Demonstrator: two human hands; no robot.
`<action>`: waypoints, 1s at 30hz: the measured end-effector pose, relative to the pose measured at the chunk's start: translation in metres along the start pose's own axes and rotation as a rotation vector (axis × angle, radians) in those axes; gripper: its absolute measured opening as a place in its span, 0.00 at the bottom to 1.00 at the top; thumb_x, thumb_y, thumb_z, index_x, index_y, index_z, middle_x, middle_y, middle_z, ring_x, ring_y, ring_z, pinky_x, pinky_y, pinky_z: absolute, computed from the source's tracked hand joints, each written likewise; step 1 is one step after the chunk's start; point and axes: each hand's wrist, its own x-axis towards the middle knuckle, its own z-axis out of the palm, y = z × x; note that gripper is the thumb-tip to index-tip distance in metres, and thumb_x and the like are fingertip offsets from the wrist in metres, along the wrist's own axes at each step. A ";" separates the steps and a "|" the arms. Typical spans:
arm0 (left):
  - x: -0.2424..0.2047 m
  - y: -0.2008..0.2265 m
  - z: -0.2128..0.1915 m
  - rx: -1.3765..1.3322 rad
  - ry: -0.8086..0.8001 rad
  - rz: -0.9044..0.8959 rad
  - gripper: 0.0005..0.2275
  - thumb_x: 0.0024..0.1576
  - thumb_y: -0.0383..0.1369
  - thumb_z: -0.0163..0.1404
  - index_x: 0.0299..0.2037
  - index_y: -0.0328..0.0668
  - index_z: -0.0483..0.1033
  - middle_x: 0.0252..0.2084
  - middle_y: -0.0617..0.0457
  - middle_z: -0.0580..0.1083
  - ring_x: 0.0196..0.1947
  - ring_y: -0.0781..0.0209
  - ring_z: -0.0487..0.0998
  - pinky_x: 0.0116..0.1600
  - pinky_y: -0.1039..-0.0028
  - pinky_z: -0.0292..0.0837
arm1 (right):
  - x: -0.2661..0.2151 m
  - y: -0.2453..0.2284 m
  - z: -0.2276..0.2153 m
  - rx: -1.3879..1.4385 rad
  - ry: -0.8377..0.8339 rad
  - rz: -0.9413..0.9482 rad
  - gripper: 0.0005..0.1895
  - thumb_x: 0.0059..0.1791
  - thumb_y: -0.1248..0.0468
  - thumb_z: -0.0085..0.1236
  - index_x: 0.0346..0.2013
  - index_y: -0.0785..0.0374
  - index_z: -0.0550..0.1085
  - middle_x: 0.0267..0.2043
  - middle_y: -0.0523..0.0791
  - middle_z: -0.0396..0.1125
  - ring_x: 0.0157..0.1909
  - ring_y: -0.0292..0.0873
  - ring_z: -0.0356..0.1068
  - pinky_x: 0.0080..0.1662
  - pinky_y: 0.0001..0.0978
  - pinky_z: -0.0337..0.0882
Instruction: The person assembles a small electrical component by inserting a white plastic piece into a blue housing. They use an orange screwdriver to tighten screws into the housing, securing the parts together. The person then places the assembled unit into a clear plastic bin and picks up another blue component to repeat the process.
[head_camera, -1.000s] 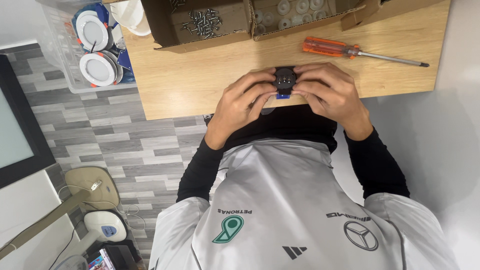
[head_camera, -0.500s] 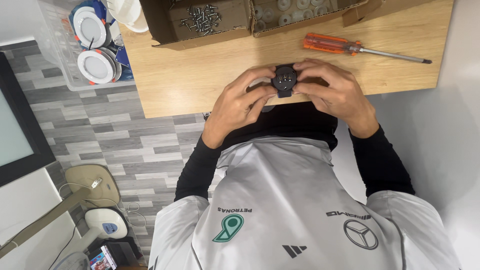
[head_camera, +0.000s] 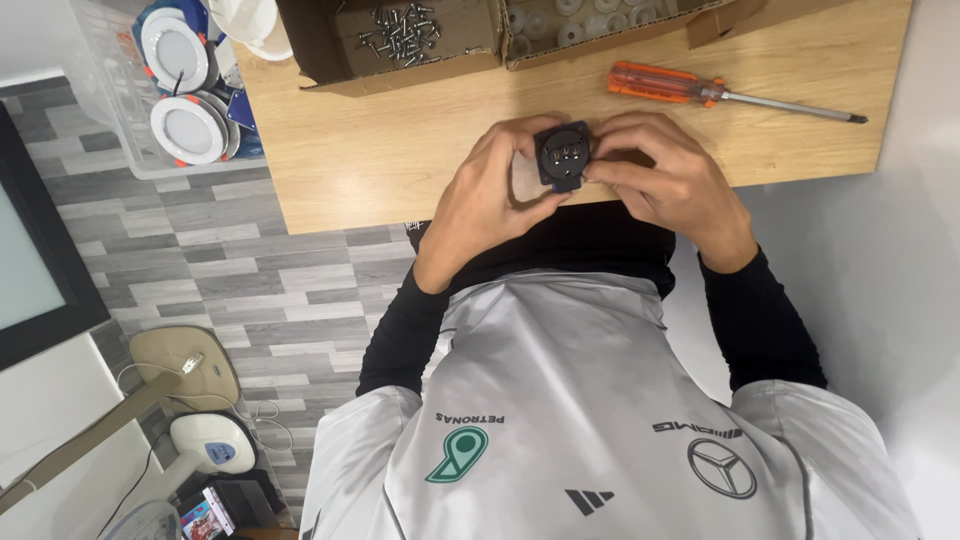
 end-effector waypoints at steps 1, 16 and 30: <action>-0.001 0.000 0.001 -0.010 0.013 0.000 0.24 0.55 0.30 0.72 0.48 0.41 0.64 0.62 0.42 0.77 0.62 0.41 0.81 0.65 0.52 0.77 | -0.003 0.002 0.001 0.006 -0.003 -0.002 0.02 0.56 0.75 0.70 0.40 0.67 0.86 0.43 0.52 0.75 0.54 0.61 0.80 0.59 0.59 0.81; -0.009 -0.004 0.001 -0.024 -0.009 0.036 0.19 0.62 0.24 0.66 0.49 0.39 0.63 0.67 0.39 0.75 0.66 0.42 0.80 0.67 0.58 0.73 | 0.009 0.000 -0.003 0.151 0.030 0.215 0.08 0.65 0.73 0.57 0.52 0.80 0.78 0.49 0.61 0.75 0.49 0.57 0.77 0.53 0.43 0.78; -0.008 -0.005 -0.002 -0.070 -0.034 0.030 0.20 0.62 0.23 0.65 0.49 0.40 0.60 0.67 0.38 0.75 0.67 0.41 0.80 0.68 0.58 0.73 | 0.013 0.008 0.011 0.159 0.063 0.182 0.04 0.59 0.82 0.69 0.46 0.80 0.79 0.44 0.59 0.75 0.45 0.54 0.76 0.49 0.40 0.77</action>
